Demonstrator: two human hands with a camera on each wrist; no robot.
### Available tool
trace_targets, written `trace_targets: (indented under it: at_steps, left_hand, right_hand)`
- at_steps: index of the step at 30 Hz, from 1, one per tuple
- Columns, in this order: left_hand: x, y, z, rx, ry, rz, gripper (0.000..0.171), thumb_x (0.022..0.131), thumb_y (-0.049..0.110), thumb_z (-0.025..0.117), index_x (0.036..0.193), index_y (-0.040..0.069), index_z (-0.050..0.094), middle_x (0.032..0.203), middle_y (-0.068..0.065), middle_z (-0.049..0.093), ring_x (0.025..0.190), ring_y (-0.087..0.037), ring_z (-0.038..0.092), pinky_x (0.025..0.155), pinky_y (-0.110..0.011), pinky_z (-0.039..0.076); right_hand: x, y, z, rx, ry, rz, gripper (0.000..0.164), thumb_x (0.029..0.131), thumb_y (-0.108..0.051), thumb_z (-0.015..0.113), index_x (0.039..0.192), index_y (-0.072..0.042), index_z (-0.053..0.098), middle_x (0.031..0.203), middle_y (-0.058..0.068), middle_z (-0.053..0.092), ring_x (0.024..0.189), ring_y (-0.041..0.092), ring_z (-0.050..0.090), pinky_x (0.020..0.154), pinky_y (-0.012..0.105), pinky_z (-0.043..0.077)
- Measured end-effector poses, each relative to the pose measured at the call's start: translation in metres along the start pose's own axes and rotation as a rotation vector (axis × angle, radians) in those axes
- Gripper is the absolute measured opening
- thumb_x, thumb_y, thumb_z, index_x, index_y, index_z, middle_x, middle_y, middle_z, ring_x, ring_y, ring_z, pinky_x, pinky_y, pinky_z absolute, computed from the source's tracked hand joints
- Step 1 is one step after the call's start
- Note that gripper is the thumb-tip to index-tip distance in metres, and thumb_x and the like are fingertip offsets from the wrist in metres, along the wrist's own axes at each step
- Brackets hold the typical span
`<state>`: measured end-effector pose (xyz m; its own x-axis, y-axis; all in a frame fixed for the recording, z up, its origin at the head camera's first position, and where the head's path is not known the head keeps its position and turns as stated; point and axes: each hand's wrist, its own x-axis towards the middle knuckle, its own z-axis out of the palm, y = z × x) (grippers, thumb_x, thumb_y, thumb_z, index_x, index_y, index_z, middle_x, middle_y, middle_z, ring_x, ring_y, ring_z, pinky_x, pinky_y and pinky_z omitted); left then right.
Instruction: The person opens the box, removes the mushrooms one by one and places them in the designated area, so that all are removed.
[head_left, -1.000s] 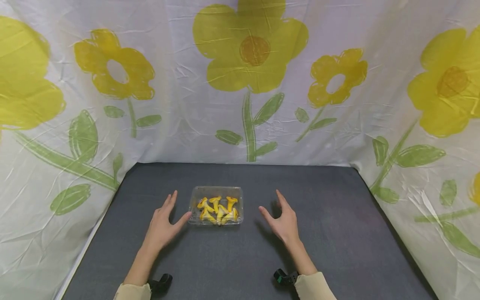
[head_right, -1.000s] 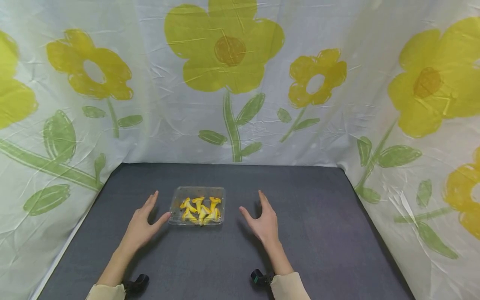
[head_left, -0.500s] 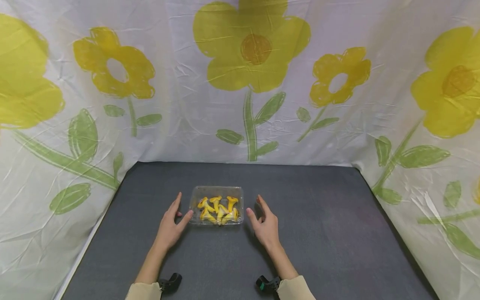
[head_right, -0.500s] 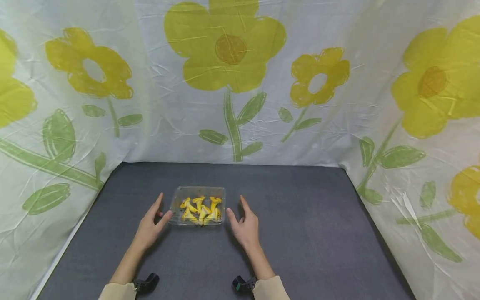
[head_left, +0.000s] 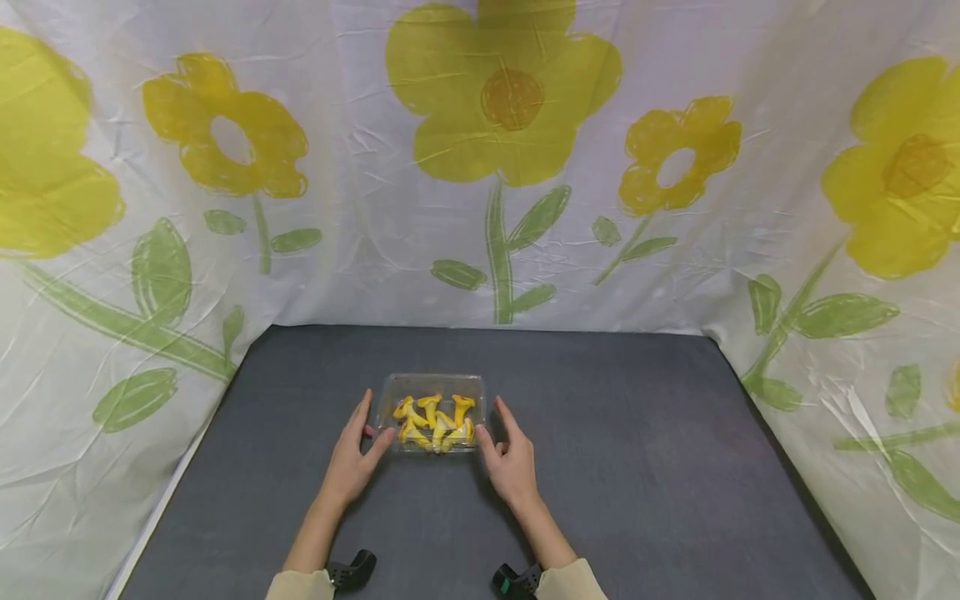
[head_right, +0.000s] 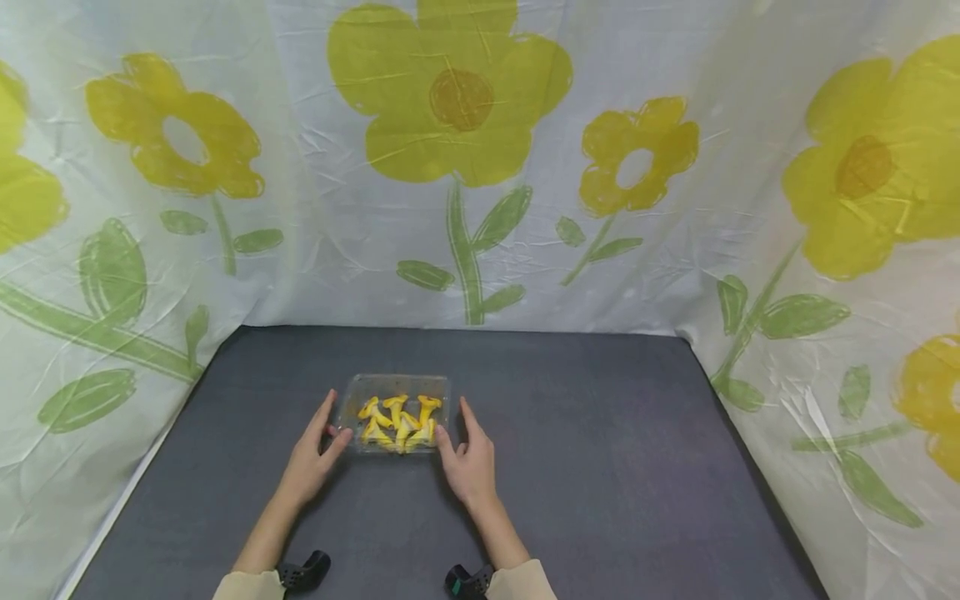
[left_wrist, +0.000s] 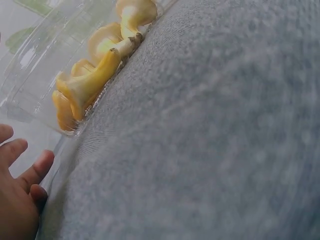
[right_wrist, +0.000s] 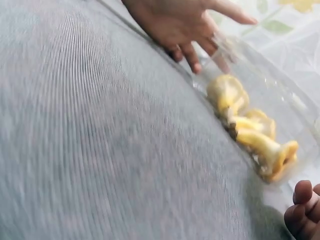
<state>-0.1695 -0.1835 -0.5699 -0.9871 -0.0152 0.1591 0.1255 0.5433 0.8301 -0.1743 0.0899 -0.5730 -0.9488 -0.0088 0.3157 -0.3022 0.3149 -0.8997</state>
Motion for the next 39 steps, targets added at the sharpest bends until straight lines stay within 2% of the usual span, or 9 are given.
trace_targets:
  at_steps: [5, 7, 10, 12, 14, 17, 22, 30, 39]
  left_hand:
    - [-0.001, 0.002, 0.002, -0.012, -0.022, 0.016, 0.086, 0.105, 0.038, 0.063, 0.171, 0.006, 0.018, 0.152, -0.026, 0.047, 0.129, -0.043, 0.047, 0.103, -0.065, 0.037]
    - [-0.001, 0.003, 0.004, -0.016, -0.041, 0.016, 0.087, 0.106, 0.040, 0.062, 0.171, 0.008, 0.016, 0.165, -0.027, 0.035, 0.140, -0.049, 0.044, 0.110, -0.072, 0.034]
    - [-0.001, 0.004, 0.005, -0.014, -0.068, -0.001, 0.088, 0.105, 0.042, 0.062, 0.172, 0.013, 0.012, 0.172, -0.027, 0.020, 0.151, -0.055, 0.031, 0.113, -0.080, 0.027]
    - [-0.003, 0.004, 0.006, -0.011, -0.078, -0.019, 0.089, 0.105, 0.043, 0.062, 0.173, 0.015, 0.010, 0.172, -0.028, 0.021, 0.149, -0.057, 0.033, 0.112, -0.081, 0.028]
    - [-0.004, 0.003, 0.007, -0.005, -0.080, -0.029, 0.090, 0.104, 0.044, 0.062, 0.173, 0.017, 0.010, 0.171, -0.029, 0.023, 0.148, -0.057, 0.036, 0.110, -0.081, 0.030]
    - [-0.005, 0.001, 0.007, 0.007, -0.071, -0.021, 0.092, 0.103, 0.043, 0.064, 0.173, 0.015, 0.011, 0.167, -0.031, 0.029, 0.144, -0.057, 0.040, 0.108, -0.080, 0.034]
    - [-0.002, 0.001, 0.009, 0.021, -0.072, -0.006, 0.099, 0.099, 0.044, 0.072, 0.173, 0.017, 0.013, 0.160, -0.034, 0.037, 0.141, -0.053, 0.041, 0.106, -0.079, 0.036]
    - [0.001, 0.003, 0.009, 0.021, -0.103, -0.031, 0.118, 0.088, 0.043, 0.085, 0.173, 0.018, 0.006, 0.165, -0.030, 0.030, 0.142, -0.052, 0.041, 0.107, -0.077, 0.037]
    - [-0.001, 0.000, 0.012, -0.008, -0.102, -0.044, 0.130, 0.081, 0.041, 0.093, 0.173, 0.015, 0.004, 0.175, -0.019, 0.019, 0.148, -0.051, 0.035, 0.111, -0.078, 0.033]
  right_hand:
    - [-0.003, -0.005, 0.006, 0.039, -0.008, 0.034, 0.066, 0.106, -0.023, 0.068, 0.161, 0.002, 0.042, 0.155, 0.022, 0.054, 0.038, -0.008, 0.024, 0.040, 0.015, 0.028]
    - [-0.004, -0.006, 0.009, 0.064, -0.026, 0.037, 0.067, 0.106, -0.023, 0.068, 0.162, 0.000, 0.040, 0.127, 0.028, 0.070, 0.037, -0.009, 0.023, 0.040, 0.014, 0.027]
    - [-0.006, -0.007, 0.011, 0.105, -0.054, 0.003, 0.066, 0.106, -0.019, 0.067, 0.163, -0.003, 0.039, 0.109, 0.029, 0.071, 0.036, -0.009, 0.023, 0.038, 0.015, 0.026]
    - [-0.007, -0.006, 0.012, 0.128, -0.072, -0.021, 0.066, 0.106, -0.016, 0.067, 0.164, -0.004, 0.038, 0.076, 0.025, 0.065, 0.035, -0.008, 0.025, 0.037, 0.015, 0.028]
    - [-0.009, -0.006, 0.013, 0.145, -0.084, -0.041, 0.065, 0.106, -0.012, 0.066, 0.164, -0.004, 0.038, 0.071, 0.015, 0.067, 0.035, -0.008, 0.029, 0.036, 0.016, 0.030]
    - [-0.011, -0.006, 0.013, 0.143, -0.093, -0.060, 0.066, 0.105, -0.010, 0.066, 0.165, -0.004, 0.037, 0.043, 0.004, 0.042, 0.034, -0.008, 0.028, 0.036, 0.015, 0.030]
    - [-0.011, -0.002, 0.015, 0.074, -0.072, -0.108, 0.071, 0.103, -0.012, 0.069, 0.165, -0.002, 0.035, 0.044, -0.001, 0.035, 0.038, -0.010, 0.022, 0.039, 0.013, 0.027]
    - [-0.010, 0.002, 0.016, -0.023, -0.085, -0.136, 0.082, 0.100, -0.021, 0.074, 0.166, -0.001, 0.030, 0.056, 0.000, 0.053, 0.042, -0.012, 0.035, 0.041, 0.016, 0.038]
    - [-0.011, -0.002, 0.017, -0.064, -0.120, -0.065, 0.099, 0.094, -0.031, 0.081, 0.168, -0.001, 0.023, 0.072, 0.004, 0.062, 0.041, -0.010, 0.036, 0.041, 0.017, 0.038]
